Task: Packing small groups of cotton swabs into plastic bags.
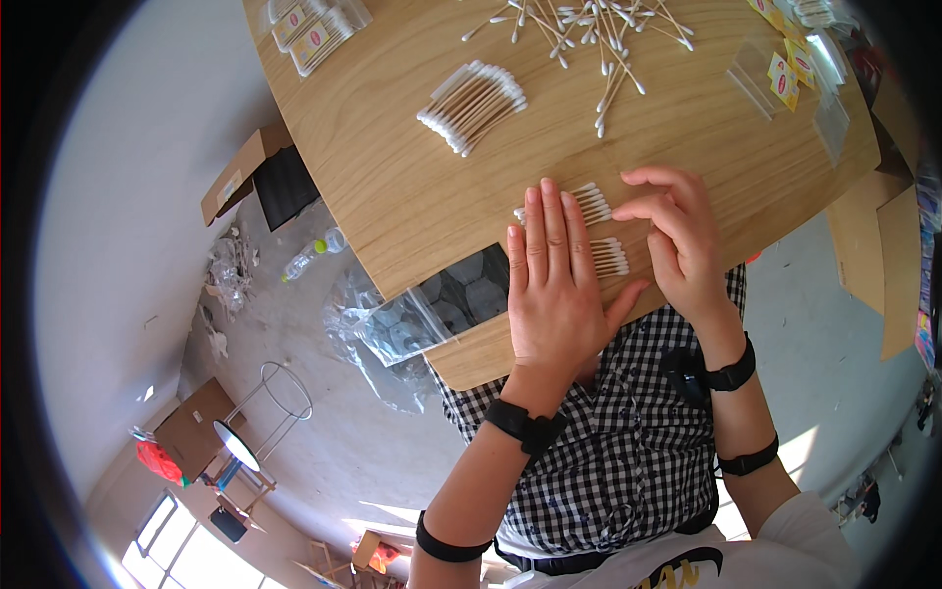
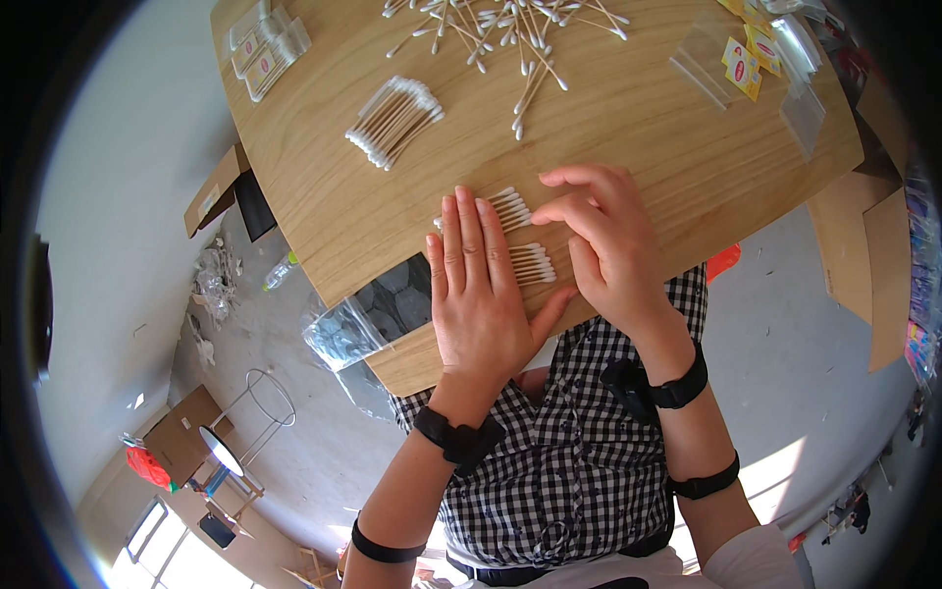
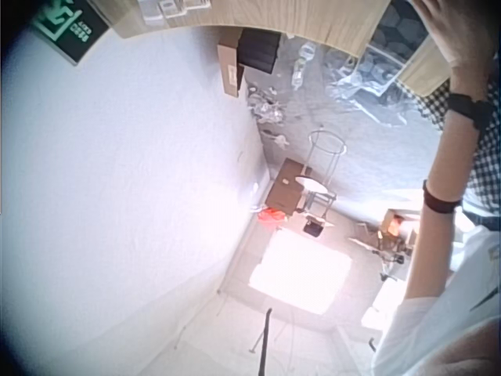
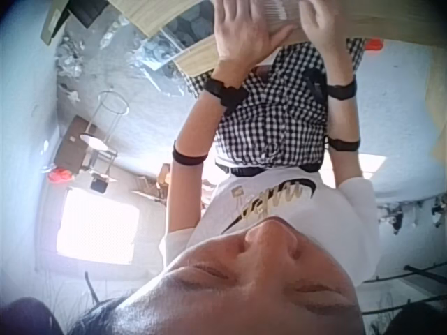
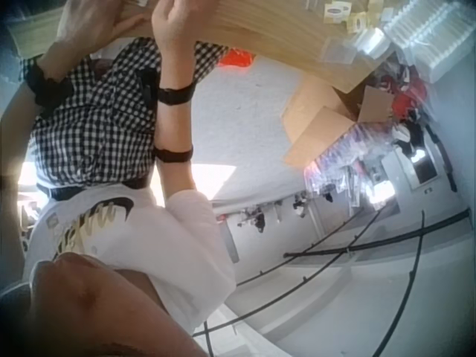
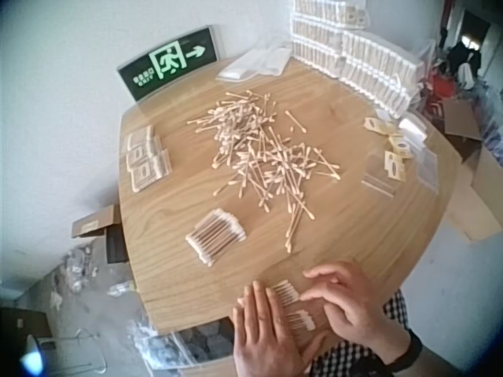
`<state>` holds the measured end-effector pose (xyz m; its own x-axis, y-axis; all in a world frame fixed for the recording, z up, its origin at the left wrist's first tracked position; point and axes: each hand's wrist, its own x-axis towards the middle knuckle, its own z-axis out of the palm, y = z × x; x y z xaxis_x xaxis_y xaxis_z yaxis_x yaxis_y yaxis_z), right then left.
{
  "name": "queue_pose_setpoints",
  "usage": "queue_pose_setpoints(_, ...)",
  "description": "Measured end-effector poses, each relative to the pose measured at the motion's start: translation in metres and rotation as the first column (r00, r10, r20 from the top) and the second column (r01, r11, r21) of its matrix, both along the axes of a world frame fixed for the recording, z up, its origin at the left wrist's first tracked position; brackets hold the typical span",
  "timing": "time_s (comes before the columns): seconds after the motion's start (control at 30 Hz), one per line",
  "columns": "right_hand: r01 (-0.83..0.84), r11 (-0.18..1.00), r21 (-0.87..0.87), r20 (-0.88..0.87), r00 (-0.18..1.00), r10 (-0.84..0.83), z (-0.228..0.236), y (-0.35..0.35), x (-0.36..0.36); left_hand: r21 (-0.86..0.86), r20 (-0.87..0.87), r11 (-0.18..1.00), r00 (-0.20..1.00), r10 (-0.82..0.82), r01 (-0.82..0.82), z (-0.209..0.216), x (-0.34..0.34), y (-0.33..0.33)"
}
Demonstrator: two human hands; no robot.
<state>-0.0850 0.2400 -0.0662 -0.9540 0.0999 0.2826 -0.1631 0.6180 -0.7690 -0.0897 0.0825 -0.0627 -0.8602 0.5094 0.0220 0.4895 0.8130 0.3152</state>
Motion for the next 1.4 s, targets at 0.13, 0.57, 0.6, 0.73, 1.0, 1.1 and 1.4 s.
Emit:
queue_pose_setpoints(0.13, 0.003, 0.999, 0.036, -0.013, 1.0, -0.002, 0.0, -0.003, -0.002, -0.012, -0.012, 1.0, 1.0, -0.002, 0.001, -0.001, 0.0, -0.001)
queue_pose_setpoints(0.57, -0.011, 0.998, 0.062, -0.004, 1.0, 0.011, -0.002, -0.003, -0.002, 0.012, 0.006, 1.0, 1.0, 0.005, -0.005, -0.001, 0.001, -0.001)
queue_pose_setpoints(0.6, -0.011, 0.998, 0.054, 0.01, 1.0, 0.011, -0.002, -0.003, -0.002, 0.021, 0.005, 1.0, 1.0, 0.006, -0.006, -0.001, 0.0, -0.001)
queue_pose_setpoints(0.73, -0.032, 0.996, 0.083, 0.011, 0.999, 0.031, -0.003, -0.003, -0.003, 0.038, 0.001, 0.999, 1.0, 0.01, -0.01, -0.002, 0.0, -0.002)
queue_pose_setpoints(1.0, -0.003, 0.996, 0.089, -0.001, 1.0, 0.003, 0.0, -0.005, -0.01, 0.037, -0.003, 0.999, 1.0, 0.01, -0.01, -0.003, 0.0, -0.001)
queue_pose_setpoints(1.1, 0.02, 0.993, 0.114, -0.025, 1.0, -0.017, 0.013, -0.012, -0.026, 0.035, -0.007, 0.999, 1.0, 0.008, -0.007, -0.002, 0.001, -0.003)
queue_pose_setpoints(1.4, 0.064, 0.881, 0.468, -0.135, 0.991, 0.0, 0.017, 0.007, -0.051, 0.007, 0.04, 0.999, 0.998, 0.053, -0.054, 0.012, 0.018, -0.004)
